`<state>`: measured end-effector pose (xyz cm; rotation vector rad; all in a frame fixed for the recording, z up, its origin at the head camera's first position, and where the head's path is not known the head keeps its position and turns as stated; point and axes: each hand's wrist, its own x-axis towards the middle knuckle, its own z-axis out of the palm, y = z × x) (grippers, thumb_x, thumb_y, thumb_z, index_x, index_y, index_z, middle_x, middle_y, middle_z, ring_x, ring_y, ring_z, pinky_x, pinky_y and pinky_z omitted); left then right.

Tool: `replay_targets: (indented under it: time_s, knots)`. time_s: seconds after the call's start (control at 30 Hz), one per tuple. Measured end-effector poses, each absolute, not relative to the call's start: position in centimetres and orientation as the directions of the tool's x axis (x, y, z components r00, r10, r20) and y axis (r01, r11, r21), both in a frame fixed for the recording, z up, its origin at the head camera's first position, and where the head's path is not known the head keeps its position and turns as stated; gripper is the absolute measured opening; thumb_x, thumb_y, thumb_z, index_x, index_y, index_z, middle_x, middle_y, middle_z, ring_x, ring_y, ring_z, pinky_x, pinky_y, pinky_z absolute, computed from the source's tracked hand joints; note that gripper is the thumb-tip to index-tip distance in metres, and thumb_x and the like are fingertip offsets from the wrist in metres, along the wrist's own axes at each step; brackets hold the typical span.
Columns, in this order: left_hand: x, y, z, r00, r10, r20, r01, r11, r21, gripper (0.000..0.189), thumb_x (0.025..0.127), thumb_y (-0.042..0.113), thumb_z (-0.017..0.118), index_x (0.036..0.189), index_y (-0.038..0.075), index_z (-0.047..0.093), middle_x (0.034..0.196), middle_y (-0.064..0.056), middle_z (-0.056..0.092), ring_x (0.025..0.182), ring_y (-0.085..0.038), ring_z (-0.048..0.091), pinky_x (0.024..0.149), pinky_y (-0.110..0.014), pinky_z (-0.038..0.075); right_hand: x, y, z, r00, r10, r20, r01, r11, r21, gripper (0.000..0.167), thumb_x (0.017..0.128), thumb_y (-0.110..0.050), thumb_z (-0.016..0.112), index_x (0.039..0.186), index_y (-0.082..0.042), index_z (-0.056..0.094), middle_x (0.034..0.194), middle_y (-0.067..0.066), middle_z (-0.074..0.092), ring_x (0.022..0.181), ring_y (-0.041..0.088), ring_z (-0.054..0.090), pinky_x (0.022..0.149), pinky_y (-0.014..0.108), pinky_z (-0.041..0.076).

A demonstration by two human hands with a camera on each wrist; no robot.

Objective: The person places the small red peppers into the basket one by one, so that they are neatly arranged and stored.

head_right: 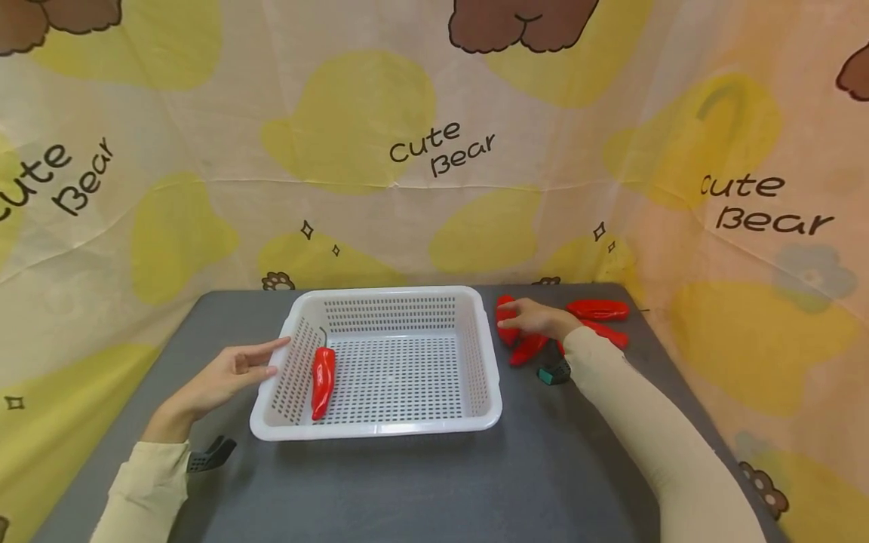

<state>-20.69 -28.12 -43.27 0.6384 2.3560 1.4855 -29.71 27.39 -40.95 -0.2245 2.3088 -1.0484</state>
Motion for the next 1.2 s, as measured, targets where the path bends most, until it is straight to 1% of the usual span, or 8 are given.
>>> replay_targets:
  time_s: [0.1,0.23,0.33,0.57,0.7,0.97,1.1,1.2]
  knots:
    - [-20.6,-28.1,-43.3,-0.858,0.514,-0.007,0.207,0.358,0.911,0.058,0.101,0.016,0.062,0.153,0.000,0.041,0.155,-0.028,0.042,0.119,0.002,0.061,0.097,-0.024,0.055,-29.9,27.2,-41.4,-0.821,-0.367,-0.438,0.065,0.701,-0.710,0.064,0.102,-0.016,0.058,0.155,0.006,0.030,0.166,0.033,0.003,0.151,0.052,0.017,0.114,0.058,0.040]
    - [-20.6,-28.0,-43.4,-0.854,0.519,-0.011,0.199,0.347,0.916,0.059,0.101,0.016,0.062,0.153,0.000,0.041,0.155,-0.028,0.042,0.118,0.001,0.062,0.097,-0.023,0.055,-30.3,26.8,-42.1,-0.865,-0.331,-0.379,0.003,0.750,-0.662,0.061,0.099,-0.012,0.062,0.151,0.008,0.038,0.165,0.034,0.003,0.152,0.055,0.004,0.122,0.064,0.021]
    - [-20.5,-28.0,-43.4,-0.854,0.519,-0.007,0.200,0.342,0.918,0.059,0.101,0.016,0.062,0.153,0.000,0.040,0.155,-0.028,0.042,0.119,0.002,0.062,0.097,-0.022,0.055,-30.6,26.4,-42.4,-0.897,-0.308,-0.319,-0.047,0.782,-0.622,0.057,0.097,-0.012,0.063,0.146,0.010,0.044,0.163,0.036,0.012,0.151,0.056,0.007,0.124,0.066,0.009]
    - [-20.5,-28.1,-43.4,-0.859,0.512,-0.001,0.212,0.358,0.909,0.058,0.101,0.016,0.062,0.153,0.001,0.041,0.155,-0.027,0.043,0.122,-0.001,0.061,0.098,-0.028,0.056,-31.2,25.7,-43.0,-0.939,-0.267,-0.217,-0.091,0.802,-0.590,0.052,0.093,-0.002,0.065,0.140,0.014,0.050,0.150,0.037,0.042,0.145,0.052,0.031,0.122,0.061,0.025]
    - [-20.5,-28.1,-43.4,-0.860,0.509,0.001,0.220,0.370,0.902,0.058,0.101,0.017,0.062,0.153,0.002,0.042,0.155,-0.026,0.044,0.123,-0.006,0.062,0.098,-0.031,0.057,-31.3,25.5,-43.2,-0.955,-0.205,-0.214,-0.046,0.816,-0.576,0.056,0.090,-0.001,0.069,0.142,0.010,0.049,0.148,0.038,0.042,0.139,0.051,0.039,0.118,0.060,0.033]
    - [-20.5,-28.0,-43.5,-0.864,0.503,-0.005,0.205,0.362,0.909,0.059,0.101,0.017,0.062,0.153,0.002,0.041,0.155,-0.026,0.044,0.119,0.003,0.061,0.098,-0.028,0.056,-31.5,25.8,-43.6,-0.940,-0.212,-0.268,-0.022,0.821,-0.570,0.071,0.089,-0.005,0.073,0.151,0.002,0.039,0.143,0.037,0.044,0.121,0.045,0.050,0.103,0.052,0.049]
    - [-20.6,-28.0,-43.6,-0.861,0.508,-0.003,0.190,0.327,0.926,0.060,0.100,0.015,0.063,0.154,0.000,0.040,0.155,-0.027,0.043,0.119,0.003,0.061,0.096,-0.020,0.054,-31.5,25.8,-43.4,-0.926,-0.261,-0.272,-0.053,0.805,-0.590,0.072,0.089,-0.004,0.072,0.152,0.004,0.037,0.143,0.035,0.046,0.115,0.042,0.053,0.100,0.050,0.050]
    - [-20.8,-28.2,-43.7,-0.856,0.517,0.003,0.184,0.299,0.936,0.060,0.101,0.012,0.061,0.154,-0.003,0.038,0.155,-0.030,0.041,0.119,0.002,0.062,0.094,-0.017,0.053,-31.4,25.7,-43.2,-0.925,-0.267,-0.271,-0.042,0.780,-0.624,0.072,0.089,-0.005,0.069,0.153,0.002,0.036,0.148,0.035,0.042,0.119,0.042,0.050,0.106,0.054,0.046]
